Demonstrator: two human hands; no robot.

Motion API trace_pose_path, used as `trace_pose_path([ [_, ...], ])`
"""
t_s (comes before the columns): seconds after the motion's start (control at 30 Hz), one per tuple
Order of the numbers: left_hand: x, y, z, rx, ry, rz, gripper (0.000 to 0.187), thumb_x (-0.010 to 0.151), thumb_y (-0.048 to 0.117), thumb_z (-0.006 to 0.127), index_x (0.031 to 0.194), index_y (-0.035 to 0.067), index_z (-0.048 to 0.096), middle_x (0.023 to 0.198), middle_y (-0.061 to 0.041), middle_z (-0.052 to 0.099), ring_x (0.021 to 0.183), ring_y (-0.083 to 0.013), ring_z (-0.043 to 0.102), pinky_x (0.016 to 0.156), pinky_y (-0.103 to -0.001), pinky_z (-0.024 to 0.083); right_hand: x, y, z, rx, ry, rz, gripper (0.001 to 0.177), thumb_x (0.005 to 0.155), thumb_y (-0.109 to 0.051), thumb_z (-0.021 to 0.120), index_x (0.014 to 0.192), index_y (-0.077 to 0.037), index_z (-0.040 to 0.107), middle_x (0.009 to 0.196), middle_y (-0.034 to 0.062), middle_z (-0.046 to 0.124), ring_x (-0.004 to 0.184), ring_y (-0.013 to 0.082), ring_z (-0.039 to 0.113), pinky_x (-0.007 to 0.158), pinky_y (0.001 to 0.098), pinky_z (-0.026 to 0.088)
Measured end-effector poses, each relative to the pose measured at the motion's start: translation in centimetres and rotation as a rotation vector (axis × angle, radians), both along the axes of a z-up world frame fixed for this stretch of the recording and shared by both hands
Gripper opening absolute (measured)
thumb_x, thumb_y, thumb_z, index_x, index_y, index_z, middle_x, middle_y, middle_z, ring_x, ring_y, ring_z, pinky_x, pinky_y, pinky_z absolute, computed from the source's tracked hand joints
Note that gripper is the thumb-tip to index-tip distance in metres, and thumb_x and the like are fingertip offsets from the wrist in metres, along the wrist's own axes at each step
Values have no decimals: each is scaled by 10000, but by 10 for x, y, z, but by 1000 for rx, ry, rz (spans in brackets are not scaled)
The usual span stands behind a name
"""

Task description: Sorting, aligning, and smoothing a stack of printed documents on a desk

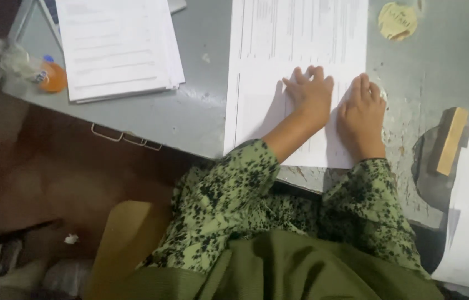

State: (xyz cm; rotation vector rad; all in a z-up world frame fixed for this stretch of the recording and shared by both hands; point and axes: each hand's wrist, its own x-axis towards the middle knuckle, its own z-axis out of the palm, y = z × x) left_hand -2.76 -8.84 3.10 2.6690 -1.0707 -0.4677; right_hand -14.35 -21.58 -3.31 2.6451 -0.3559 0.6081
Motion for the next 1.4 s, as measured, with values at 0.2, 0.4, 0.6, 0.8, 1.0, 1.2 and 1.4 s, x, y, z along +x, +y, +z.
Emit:
trace_pose_path([
  [0.2,-17,6,34,-133,141,129,454,951,163,661,1377,44,555,1452,-269,377,1422,-648,221,899,-838,345,-20,4,22,155,25,165,623,788,-147,545,1357,83,647,1318,271,673,1180,409,645,983,440,526],
  [0.4,-8,-7,34,205,164,55,787,845,-38,668,1535,142,335,1539,-131,161,1483,-557,103,1089,-759,346,-45,61,86,464,108,268,512,858,109,453,1355,227,481,1340,431,551,1175,558,539,1040,598,468],
  [0.6,-7,-2,46,273,145,2,895,801,128,797,1545,162,302,1554,-148,145,1471,-545,129,1074,-693,427,-82,92,98,499,145,78,446,907,60,438,1347,123,473,1052,379,574,960,517,555,777,557,488],
  [0.8,-5,-1,40,244,167,-15,842,860,38,701,1564,205,270,1588,-142,104,1464,-553,81,1068,-730,408,-126,120,89,373,144,55,521,823,34,425,1315,182,512,977,305,626,900,435,560,898,530,438],
  [1.0,1,-3,34,266,207,30,1177,599,245,1000,1529,392,294,1591,-7,90,1486,-460,62,974,-627,426,-160,153,89,357,340,-179,571,946,-92,360,1455,156,435,1162,250,717,1129,376,650,1140,512,421],
  [1.2,12,1,-12,149,58,-173,1183,593,247,1002,1584,183,360,1566,-276,244,1385,-635,214,767,-709,538,-183,93,66,280,-142,-377,315,875,-234,695,1159,-125,775,887,85,733,883,259,659,804,350,511],
  [1.4,11,15,-8,179,14,-261,1157,608,240,985,1576,115,363,1525,-344,267,1357,-686,249,791,-718,558,-152,-51,33,343,-251,-624,553,888,-155,821,1368,11,603,1190,209,580,1073,378,565,845,459,513],
])
